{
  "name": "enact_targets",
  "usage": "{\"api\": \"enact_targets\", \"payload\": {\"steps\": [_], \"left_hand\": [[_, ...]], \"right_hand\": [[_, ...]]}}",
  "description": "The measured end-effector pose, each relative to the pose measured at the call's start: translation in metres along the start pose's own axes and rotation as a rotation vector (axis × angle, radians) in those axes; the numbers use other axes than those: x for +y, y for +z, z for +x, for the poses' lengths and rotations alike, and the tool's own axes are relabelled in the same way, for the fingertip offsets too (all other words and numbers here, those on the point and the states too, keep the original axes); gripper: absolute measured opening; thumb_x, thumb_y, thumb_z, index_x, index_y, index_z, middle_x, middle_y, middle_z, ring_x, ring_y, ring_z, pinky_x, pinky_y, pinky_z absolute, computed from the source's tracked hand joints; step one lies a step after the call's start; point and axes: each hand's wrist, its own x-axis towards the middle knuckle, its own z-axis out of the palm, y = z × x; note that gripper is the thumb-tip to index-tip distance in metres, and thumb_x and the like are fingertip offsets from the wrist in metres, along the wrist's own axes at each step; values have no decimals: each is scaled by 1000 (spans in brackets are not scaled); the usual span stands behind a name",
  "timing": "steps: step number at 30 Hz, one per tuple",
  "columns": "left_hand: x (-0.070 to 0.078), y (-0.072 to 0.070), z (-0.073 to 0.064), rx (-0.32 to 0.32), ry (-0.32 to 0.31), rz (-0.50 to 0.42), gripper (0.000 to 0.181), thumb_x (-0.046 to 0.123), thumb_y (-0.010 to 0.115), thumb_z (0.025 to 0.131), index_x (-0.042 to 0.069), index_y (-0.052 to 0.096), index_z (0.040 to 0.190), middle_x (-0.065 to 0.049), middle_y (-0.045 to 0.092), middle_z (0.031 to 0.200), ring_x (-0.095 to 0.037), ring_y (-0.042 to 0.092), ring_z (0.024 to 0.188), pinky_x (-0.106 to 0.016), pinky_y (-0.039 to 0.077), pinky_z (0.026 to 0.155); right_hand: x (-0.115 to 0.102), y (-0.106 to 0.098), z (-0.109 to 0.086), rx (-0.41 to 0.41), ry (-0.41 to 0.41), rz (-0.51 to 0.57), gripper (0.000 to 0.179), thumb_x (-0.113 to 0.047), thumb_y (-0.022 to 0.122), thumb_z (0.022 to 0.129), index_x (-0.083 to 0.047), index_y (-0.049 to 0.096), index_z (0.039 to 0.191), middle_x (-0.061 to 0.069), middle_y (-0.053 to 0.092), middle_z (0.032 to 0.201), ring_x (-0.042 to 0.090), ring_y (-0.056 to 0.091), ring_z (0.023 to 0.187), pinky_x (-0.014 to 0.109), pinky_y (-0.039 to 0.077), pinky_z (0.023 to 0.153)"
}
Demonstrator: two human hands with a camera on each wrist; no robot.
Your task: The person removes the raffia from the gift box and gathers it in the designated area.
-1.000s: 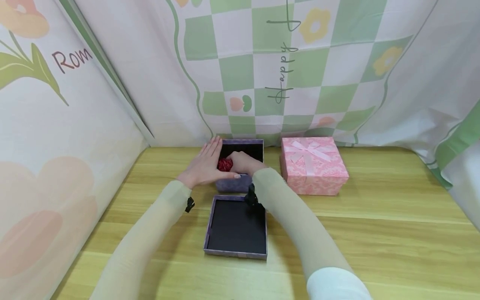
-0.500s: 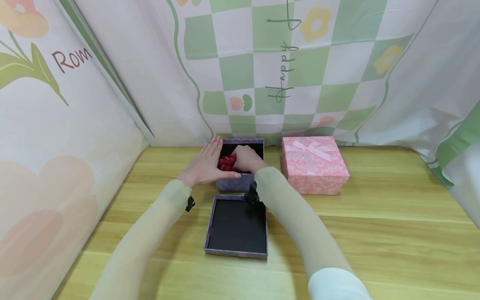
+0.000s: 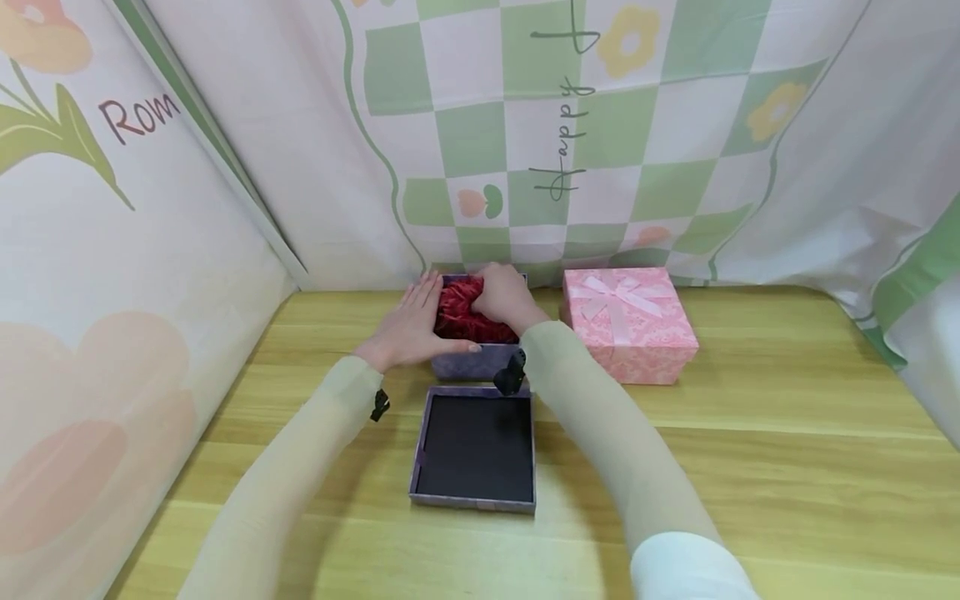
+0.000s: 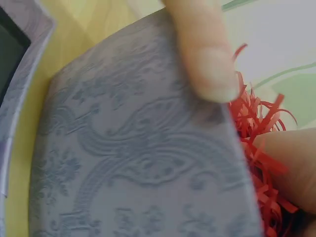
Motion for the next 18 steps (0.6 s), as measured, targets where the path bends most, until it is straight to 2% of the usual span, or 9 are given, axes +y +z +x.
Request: {"api": "enact_targets", "payload": {"steps": [3, 8, 18], "left_hand": [[0, -1, 0, -4, -5, 4, 133, 94, 45, 77, 6, -6, 162, -12, -8, 169, -20, -14, 153, -31, -10, 120], [1, -2, 0, -11, -15, 7, 132, 94, 46, 76, 7, -6, 162, -11, -9, 169, -20, -13, 153, -31, -9, 120], [0, 0, 2, -13, -23, 24, 133, 96, 44, 75, 7, -4, 162, -12, -5, 170, -21, -11, 154, -33, -7, 121]], "right_hand": [[-1, -9, -1, 23, 14, 32, 18, -7, 77, 81, -4, 76, 99, 15, 73, 98, 33, 64, 89, 46, 52, 79], [-2, -22, -4, 63, 28, 86, 7, -6, 75, 81, -5, 72, 88, 12, 72, 90, 30, 61, 79, 42, 49, 73], [-10, -49, -12, 126, -9, 170, 13, -3, 75, 81, -3, 74, 94, 13, 72, 90, 28, 60, 81, 42, 48, 74]]}}
